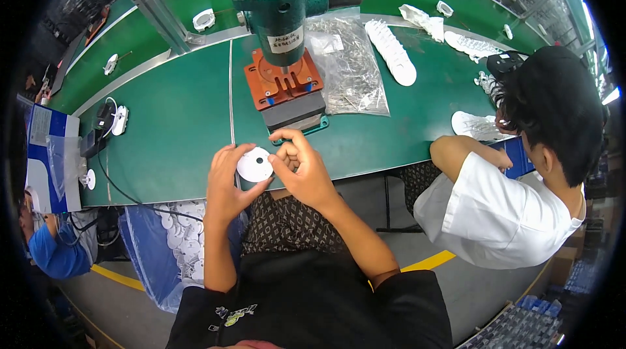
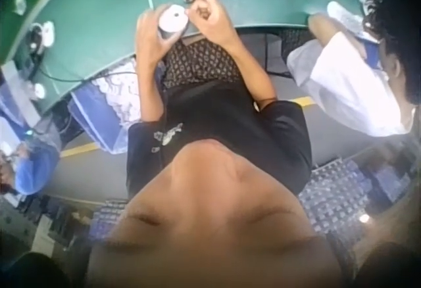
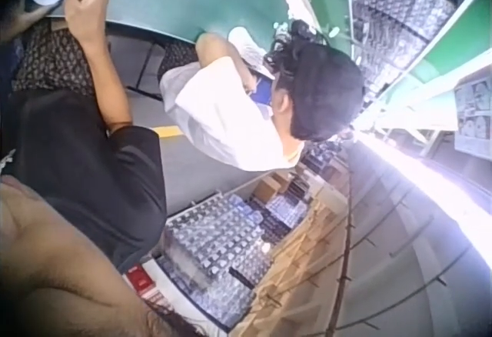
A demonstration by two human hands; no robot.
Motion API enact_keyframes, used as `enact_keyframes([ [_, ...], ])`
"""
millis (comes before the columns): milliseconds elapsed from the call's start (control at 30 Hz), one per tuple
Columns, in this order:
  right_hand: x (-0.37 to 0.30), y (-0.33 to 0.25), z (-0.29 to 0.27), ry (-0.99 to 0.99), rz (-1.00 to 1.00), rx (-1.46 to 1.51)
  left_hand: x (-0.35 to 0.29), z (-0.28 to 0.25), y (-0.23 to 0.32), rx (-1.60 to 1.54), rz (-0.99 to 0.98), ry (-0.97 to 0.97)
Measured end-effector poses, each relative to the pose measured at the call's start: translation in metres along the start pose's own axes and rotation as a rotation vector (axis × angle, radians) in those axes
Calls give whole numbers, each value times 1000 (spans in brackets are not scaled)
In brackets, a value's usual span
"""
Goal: The person assembles small circular white components by pressing them together using a manual press machine.
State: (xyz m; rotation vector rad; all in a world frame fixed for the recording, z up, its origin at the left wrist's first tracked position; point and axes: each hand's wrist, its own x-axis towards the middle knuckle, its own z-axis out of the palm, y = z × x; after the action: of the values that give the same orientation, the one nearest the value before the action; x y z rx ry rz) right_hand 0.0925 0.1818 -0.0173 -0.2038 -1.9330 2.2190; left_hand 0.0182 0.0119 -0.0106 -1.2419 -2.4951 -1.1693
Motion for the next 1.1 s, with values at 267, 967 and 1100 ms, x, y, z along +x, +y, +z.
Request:
enact_keyframes([
  [267, 5, -7, 9, 57, 6, -20, 3, -2, 1, 17, -9, -11],
  [967, 24, -11, 42, 198, -204, -1031, 17, -16, -13, -84, -40, -164],
  [1100, 21, 2, 37, 236, -299, -1016, 19, -15, -14, -96, -30, -161],
])
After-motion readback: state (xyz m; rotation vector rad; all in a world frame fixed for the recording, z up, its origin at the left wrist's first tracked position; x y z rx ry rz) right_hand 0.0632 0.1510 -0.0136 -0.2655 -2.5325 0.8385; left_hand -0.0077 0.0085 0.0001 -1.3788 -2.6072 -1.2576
